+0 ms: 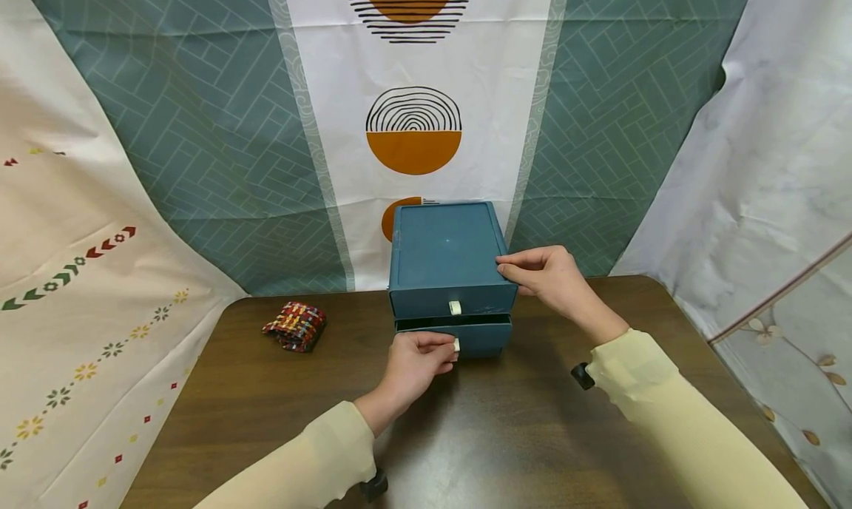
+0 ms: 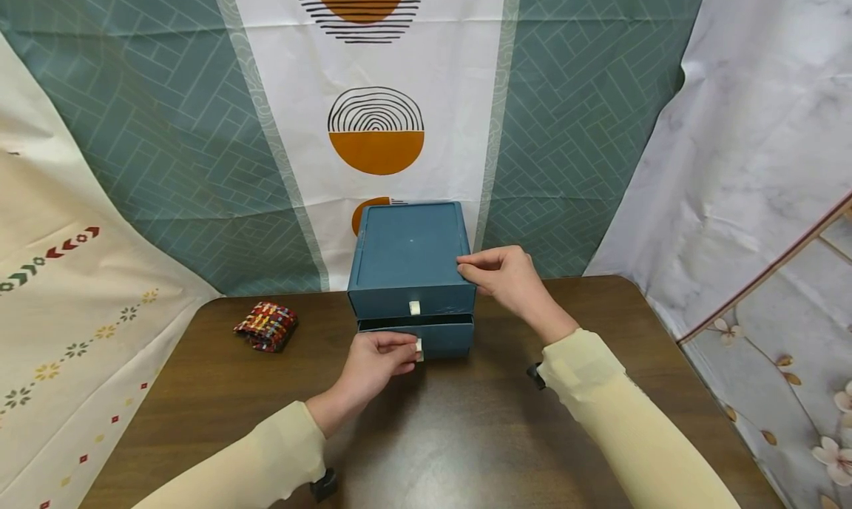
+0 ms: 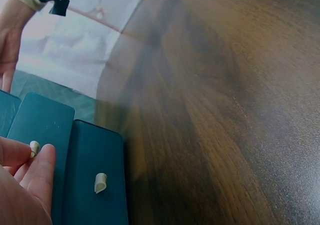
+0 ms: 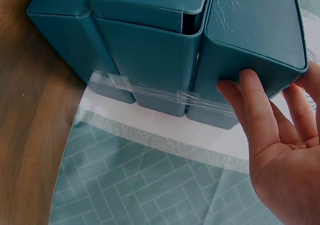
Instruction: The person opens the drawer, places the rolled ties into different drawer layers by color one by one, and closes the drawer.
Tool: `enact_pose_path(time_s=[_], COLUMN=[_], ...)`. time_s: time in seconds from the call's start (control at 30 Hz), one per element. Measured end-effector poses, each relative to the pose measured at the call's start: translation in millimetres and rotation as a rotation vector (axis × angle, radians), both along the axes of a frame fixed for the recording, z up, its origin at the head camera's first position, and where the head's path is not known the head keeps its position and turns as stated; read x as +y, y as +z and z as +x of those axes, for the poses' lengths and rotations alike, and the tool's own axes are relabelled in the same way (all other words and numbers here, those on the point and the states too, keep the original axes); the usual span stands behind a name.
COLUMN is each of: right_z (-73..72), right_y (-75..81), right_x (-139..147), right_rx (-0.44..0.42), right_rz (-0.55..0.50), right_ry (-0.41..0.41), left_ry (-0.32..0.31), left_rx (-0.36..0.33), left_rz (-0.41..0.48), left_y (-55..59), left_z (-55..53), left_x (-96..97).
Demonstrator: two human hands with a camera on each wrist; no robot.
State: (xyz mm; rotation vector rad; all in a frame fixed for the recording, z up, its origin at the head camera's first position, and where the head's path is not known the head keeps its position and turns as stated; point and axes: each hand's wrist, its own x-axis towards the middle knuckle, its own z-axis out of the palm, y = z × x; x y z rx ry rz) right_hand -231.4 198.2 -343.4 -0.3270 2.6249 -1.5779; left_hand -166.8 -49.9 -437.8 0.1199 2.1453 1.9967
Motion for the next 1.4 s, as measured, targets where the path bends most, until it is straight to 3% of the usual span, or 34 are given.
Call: enact_pose_path(time_s=[0.07, 0.3, 1.4], right_z=[0.0, -0.3, -0.4], right_y=[-0.1, -0.4, -0.8], right_x=[0, 0, -1], right_rx=[-0.001, -0.003, -0.001], right_rz=[-0.001, 0.0, -0.018], right_ry=[0.0, -0.001, -0.008], left_ry=[0.001, -0.015, 0.022], left_rx=[-0.003, -0.008, 0.002], left_rz=[0.008, 0.018, 0.023], left_y=[-0.3, 24.3, 20.4], left_z=[-0.6, 7.0, -4.7], left_x=[0.3, 0.2, 2.3])
